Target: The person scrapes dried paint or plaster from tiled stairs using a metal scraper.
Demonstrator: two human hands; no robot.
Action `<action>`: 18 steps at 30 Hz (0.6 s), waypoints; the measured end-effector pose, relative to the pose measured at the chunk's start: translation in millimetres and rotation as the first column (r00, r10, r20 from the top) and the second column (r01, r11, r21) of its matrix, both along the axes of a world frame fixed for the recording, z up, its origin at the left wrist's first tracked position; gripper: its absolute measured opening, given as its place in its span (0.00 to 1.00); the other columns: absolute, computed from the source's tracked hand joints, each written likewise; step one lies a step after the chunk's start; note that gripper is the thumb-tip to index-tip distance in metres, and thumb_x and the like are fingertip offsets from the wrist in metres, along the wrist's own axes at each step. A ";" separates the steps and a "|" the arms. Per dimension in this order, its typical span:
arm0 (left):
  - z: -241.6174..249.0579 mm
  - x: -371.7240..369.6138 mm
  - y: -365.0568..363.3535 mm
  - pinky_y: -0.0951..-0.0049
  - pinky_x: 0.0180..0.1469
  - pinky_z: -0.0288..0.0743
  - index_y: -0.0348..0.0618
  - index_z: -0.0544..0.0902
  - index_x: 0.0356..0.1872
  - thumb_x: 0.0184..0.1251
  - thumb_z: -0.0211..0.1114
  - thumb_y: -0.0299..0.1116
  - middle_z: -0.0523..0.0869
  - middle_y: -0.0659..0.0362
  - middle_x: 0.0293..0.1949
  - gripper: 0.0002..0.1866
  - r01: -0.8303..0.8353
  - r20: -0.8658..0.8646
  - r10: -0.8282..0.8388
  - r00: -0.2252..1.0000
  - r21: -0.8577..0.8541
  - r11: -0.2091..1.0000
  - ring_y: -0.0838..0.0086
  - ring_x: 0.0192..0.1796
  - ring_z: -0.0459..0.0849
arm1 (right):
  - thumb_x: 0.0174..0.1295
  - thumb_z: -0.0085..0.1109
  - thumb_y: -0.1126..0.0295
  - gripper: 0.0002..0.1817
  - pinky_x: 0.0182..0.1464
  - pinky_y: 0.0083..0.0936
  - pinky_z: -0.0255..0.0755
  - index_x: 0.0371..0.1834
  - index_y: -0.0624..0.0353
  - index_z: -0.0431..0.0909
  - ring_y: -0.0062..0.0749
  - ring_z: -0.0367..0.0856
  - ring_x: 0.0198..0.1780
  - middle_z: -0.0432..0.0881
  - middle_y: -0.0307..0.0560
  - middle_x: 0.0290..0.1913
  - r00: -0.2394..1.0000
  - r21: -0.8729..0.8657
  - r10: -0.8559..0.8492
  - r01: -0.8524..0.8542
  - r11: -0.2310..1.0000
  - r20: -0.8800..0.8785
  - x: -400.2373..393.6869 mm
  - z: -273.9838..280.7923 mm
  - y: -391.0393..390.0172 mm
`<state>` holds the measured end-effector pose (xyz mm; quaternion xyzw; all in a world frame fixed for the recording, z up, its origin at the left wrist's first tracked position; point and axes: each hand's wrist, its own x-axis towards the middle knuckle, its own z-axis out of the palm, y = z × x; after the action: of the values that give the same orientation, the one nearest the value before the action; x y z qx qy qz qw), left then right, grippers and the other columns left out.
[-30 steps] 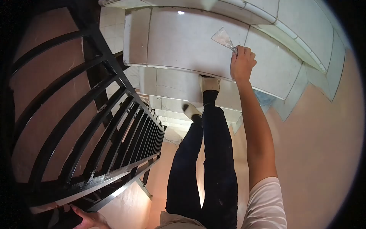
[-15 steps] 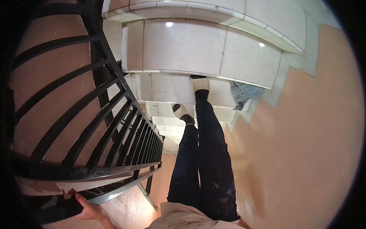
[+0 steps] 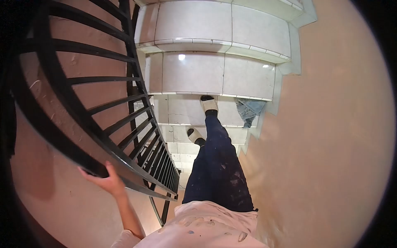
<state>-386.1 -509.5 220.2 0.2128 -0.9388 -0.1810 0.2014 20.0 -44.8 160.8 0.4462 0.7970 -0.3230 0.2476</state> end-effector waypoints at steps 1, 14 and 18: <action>2.7 15.3 7.6 0.51 0.78 0.47 0.31 0.46 0.78 0.63 0.67 0.32 0.54 0.38 0.75 0.48 0.068 0.012 -0.068 0.998 -0.023 0.997 0.47 0.77 0.56 | 0.76 0.50 0.63 0.13 0.43 0.38 0.73 0.50 0.63 0.69 0.40 0.81 0.39 0.81 0.55 0.37 0.999 0.002 -0.016 0.016 1.000 -0.029 -2.2 3.2 -3.6; 1.3 159.9 58.6 0.77 0.51 0.72 0.39 0.86 0.48 0.72 0.64 0.28 0.86 0.58 0.43 0.08 -0.043 0.199 -0.882 0.427 0.979 0.200 0.74 0.47 0.82 | 0.76 0.50 0.64 0.13 0.44 0.33 0.72 0.53 0.63 0.69 0.36 0.79 0.39 0.80 0.52 0.40 0.947 -0.049 -0.320 0.320 0.946 -0.008 91.9 125.8 -117.2; 6.5 141.4 60.0 0.76 0.52 0.73 0.40 0.83 0.53 0.76 0.59 0.30 0.86 0.59 0.47 0.11 -0.248 0.243 -0.922 0.301 0.954 0.170 0.79 0.47 0.80 | 0.76 0.50 0.65 0.13 0.44 0.31 0.71 0.54 0.63 0.68 0.34 0.78 0.39 0.80 0.52 0.40 0.919 -0.031 -0.379 0.378 0.925 -0.106 65.9 113.9 -112.2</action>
<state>-244.7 -449.4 226.7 0.0505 -0.5964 -0.5907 -0.5412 85.9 -157.0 274.6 0.5718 0.7067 -0.3929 0.1385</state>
